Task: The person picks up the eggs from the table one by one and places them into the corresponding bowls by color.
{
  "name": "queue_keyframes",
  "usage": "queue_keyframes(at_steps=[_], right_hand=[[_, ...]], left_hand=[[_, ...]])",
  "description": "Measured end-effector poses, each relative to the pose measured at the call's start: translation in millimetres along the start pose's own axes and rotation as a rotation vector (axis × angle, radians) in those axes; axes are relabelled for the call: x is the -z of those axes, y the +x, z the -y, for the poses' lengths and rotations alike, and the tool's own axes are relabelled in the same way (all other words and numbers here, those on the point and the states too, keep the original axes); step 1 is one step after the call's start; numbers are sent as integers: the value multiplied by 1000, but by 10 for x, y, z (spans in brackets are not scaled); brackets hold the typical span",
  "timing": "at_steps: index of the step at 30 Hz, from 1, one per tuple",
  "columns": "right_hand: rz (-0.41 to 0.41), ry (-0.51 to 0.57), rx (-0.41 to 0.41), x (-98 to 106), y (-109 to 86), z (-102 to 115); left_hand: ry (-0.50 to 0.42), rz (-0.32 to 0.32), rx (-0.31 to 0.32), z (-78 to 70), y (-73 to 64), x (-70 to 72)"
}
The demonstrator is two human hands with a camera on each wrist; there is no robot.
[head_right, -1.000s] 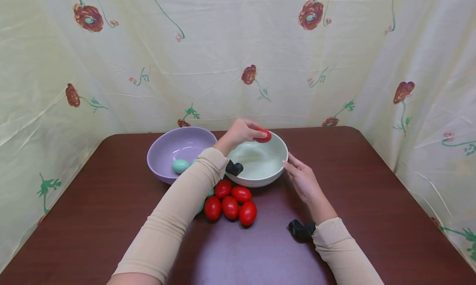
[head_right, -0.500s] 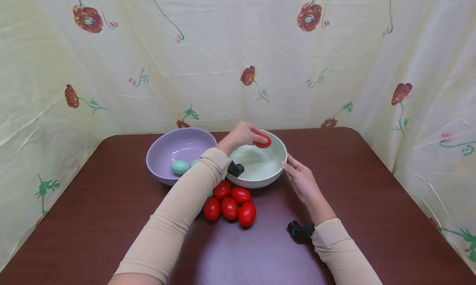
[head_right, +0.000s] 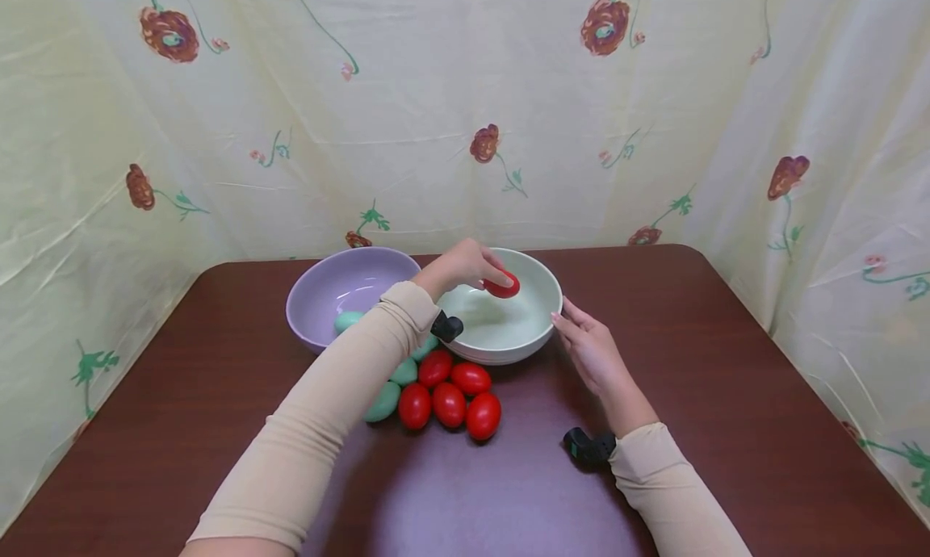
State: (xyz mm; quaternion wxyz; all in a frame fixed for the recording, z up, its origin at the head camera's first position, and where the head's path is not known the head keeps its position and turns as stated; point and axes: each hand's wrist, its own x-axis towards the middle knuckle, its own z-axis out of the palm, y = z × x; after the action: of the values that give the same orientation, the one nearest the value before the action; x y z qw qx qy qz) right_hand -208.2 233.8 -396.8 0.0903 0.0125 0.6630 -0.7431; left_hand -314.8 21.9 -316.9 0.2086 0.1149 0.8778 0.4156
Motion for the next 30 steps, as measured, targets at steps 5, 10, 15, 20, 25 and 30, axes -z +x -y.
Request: queue_keyframes(at_steps=[5,10,15,20,25,30], right_hand=[[8,1,-3,3,-1,9],[6,6,-2,9,0,9],[9,17,9,23,22,8],[8,10,15,39,27,15],[14,4,7,46,16,4],[19,2,6,43,7,0]], left_hand=[[10,22,-6,-4,-49,35],[13,34,-29,-10,-91,50],[29,8,-38,36,-143,41],[57,-36,-44,148,-169,-16],[52,-75,-82,269,-172,-109],[42,-79,-94,314,-167,-173]])
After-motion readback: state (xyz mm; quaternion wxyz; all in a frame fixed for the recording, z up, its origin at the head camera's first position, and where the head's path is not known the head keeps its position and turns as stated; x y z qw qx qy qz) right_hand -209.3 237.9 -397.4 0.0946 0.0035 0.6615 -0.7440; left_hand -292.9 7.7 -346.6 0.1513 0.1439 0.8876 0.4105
